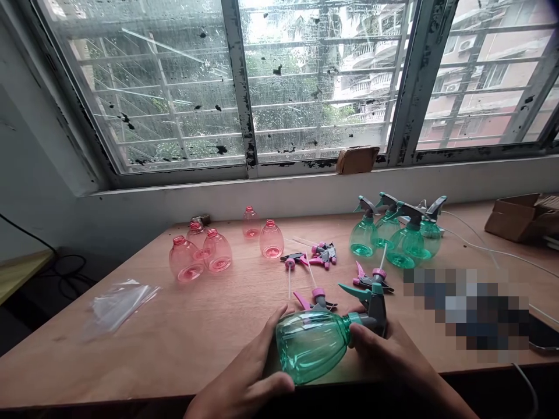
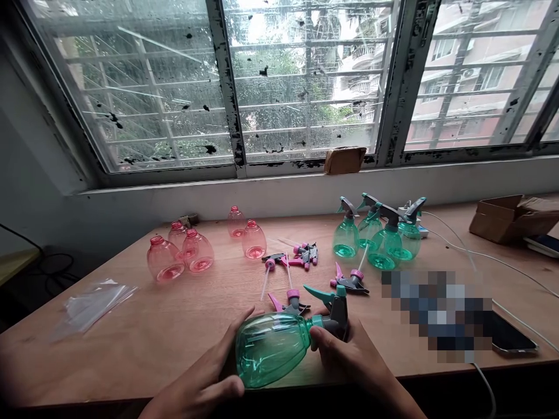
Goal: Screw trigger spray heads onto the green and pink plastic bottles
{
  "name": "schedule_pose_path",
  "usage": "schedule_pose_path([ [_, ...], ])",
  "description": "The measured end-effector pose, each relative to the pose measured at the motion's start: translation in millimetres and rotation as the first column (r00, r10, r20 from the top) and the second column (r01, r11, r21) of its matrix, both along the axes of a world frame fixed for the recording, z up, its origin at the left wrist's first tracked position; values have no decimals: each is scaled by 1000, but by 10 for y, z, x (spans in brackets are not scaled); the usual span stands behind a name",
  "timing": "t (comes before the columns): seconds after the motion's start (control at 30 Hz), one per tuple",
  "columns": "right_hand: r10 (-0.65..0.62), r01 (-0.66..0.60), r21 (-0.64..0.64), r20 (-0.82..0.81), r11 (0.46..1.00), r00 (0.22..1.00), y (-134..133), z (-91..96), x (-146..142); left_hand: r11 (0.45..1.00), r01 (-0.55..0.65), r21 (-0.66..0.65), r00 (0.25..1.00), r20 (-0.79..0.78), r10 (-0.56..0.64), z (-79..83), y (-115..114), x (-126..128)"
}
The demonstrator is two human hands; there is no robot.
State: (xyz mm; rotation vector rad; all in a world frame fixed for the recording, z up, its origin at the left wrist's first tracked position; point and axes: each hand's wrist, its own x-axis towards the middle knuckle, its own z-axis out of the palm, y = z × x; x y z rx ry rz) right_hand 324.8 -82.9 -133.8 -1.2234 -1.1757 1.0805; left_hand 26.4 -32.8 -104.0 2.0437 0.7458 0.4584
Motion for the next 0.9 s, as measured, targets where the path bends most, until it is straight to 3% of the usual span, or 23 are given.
schedule_pose_path([
  [0.3, 45, -44, 21, -11, 999, 999, -9, 20, 19, 998, -12, -65, 1000, -2, 12, 17, 22, -17],
  [0.6, 45, -43, 41, -38, 998, 998, 15, -8, 20, 993, -117, 24, 990, -75, 118, -42, -23, 20],
  [0.9, 45, -43, 35, -60, 998, 997, -2, 32, -25, 991, -125, -53, 991, -58, 122, 27, -36, 2],
])
